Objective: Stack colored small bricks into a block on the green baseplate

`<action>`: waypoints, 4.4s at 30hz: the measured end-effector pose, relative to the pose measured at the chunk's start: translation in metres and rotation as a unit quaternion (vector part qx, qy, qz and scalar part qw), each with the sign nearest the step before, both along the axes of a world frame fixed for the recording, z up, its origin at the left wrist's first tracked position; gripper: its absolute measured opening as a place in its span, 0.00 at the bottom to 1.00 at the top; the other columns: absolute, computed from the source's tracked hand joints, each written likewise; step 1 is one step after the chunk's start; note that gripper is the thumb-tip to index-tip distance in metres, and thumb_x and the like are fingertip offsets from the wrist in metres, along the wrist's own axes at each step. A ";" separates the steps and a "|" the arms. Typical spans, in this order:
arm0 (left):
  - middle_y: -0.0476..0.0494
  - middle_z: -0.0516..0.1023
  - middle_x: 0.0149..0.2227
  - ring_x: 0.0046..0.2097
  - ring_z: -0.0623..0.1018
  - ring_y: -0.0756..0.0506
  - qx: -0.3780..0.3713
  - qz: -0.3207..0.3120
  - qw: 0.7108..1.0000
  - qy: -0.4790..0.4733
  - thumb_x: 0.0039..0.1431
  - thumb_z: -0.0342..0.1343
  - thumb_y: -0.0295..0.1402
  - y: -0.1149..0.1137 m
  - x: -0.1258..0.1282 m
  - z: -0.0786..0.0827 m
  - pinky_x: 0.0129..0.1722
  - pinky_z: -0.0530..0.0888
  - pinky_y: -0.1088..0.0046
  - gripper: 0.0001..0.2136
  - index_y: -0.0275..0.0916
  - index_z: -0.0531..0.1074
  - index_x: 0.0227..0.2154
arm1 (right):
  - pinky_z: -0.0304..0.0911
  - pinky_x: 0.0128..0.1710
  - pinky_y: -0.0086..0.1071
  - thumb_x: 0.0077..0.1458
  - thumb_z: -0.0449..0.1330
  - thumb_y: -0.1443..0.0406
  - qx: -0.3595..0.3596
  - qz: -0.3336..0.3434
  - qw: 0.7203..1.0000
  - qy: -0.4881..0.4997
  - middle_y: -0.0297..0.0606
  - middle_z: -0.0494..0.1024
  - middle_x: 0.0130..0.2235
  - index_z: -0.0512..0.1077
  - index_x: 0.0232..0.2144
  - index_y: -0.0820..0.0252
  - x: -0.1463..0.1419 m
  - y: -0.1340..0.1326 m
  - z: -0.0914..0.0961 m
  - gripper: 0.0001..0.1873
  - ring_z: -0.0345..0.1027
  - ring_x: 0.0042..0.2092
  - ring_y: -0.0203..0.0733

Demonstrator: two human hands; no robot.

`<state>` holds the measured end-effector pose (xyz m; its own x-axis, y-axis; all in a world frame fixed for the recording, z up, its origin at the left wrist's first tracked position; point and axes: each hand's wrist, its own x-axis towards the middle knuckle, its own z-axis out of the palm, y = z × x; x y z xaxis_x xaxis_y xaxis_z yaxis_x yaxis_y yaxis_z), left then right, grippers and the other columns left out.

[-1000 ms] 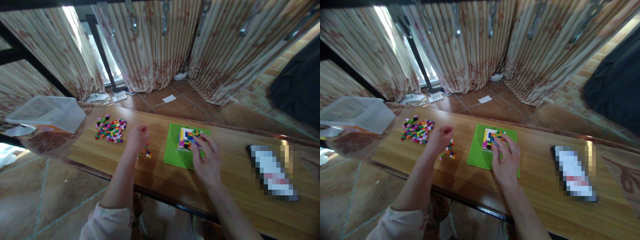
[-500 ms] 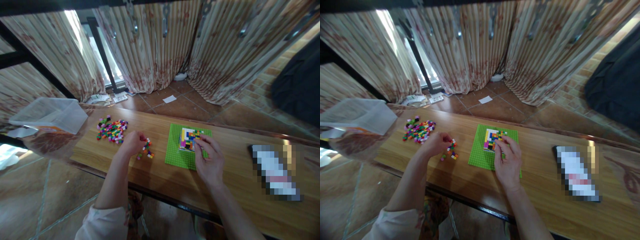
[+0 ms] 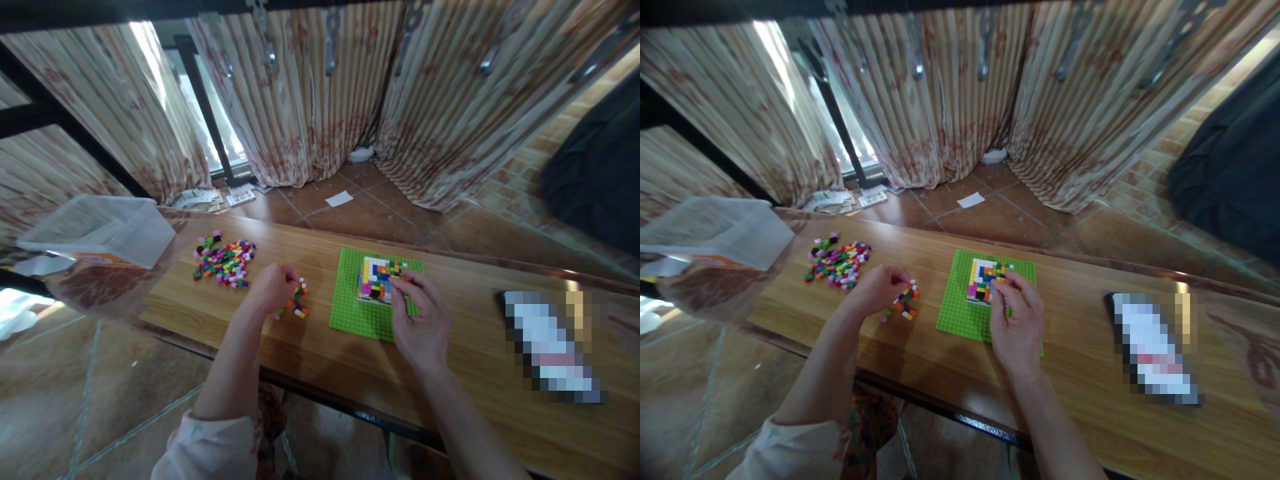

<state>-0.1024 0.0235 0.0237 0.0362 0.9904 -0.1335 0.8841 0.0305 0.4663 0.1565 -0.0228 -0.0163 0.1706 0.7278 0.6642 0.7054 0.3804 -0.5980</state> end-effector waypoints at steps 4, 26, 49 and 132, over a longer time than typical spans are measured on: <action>0.43 0.81 0.26 0.30 0.78 0.45 -0.009 -0.017 0.999 -0.028 0.50 0.59 0.32 -0.001 0.001 0.001 0.31 0.68 0.73 0.06 0.38 0.81 0.26 | 0.68 0.52 0.47 0.61 0.57 0.64 -0.005 0.000 1.000 -0.001 0.44 0.76 0.48 0.77 0.38 0.57 0.001 0.001 -0.001 0.09 0.72 0.50 0.46; 0.47 0.76 0.26 0.30 0.75 0.48 0.096 -0.011 0.977 -0.190 0.55 0.53 0.29 0.001 0.006 0.002 0.31 0.69 0.74 0.04 0.37 0.72 0.28 | 0.68 0.52 0.46 0.61 0.57 0.64 0.004 -0.008 1.000 0.017 0.43 0.78 0.47 0.78 0.39 0.57 -0.003 -0.002 0.004 0.09 0.73 0.49 0.45; 0.45 0.76 0.35 0.39 0.77 0.49 0.055 -0.178 0.835 -0.518 0.58 0.57 0.26 -0.030 0.108 -0.005 0.43 0.74 0.72 0.06 0.37 0.70 0.38 | 0.67 0.41 0.32 0.52 0.67 0.62 -0.170 0.157 0.922 0.311 0.32 0.81 0.34 0.80 0.32 0.53 -0.005 -0.016 0.020 0.03 0.73 0.37 0.38; 0.45 0.80 0.35 0.37 0.78 0.48 0.133 -0.105 0.911 -0.377 0.59 0.55 0.26 -0.027 0.103 -0.013 0.39 0.74 0.73 0.05 0.37 0.74 0.36 | 0.68 0.41 0.38 0.51 0.65 0.57 -0.180 -0.012 0.944 0.277 0.39 0.82 0.35 0.80 0.35 0.58 0.026 0.004 0.009 0.12 0.74 0.37 0.43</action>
<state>0.0001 -0.0038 0.0107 0.2103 0.9451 0.2503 0.2829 -0.3039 0.9098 0.1821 -0.0190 -0.0076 0.4382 0.8809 0.1788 0.2525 0.0702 -0.9650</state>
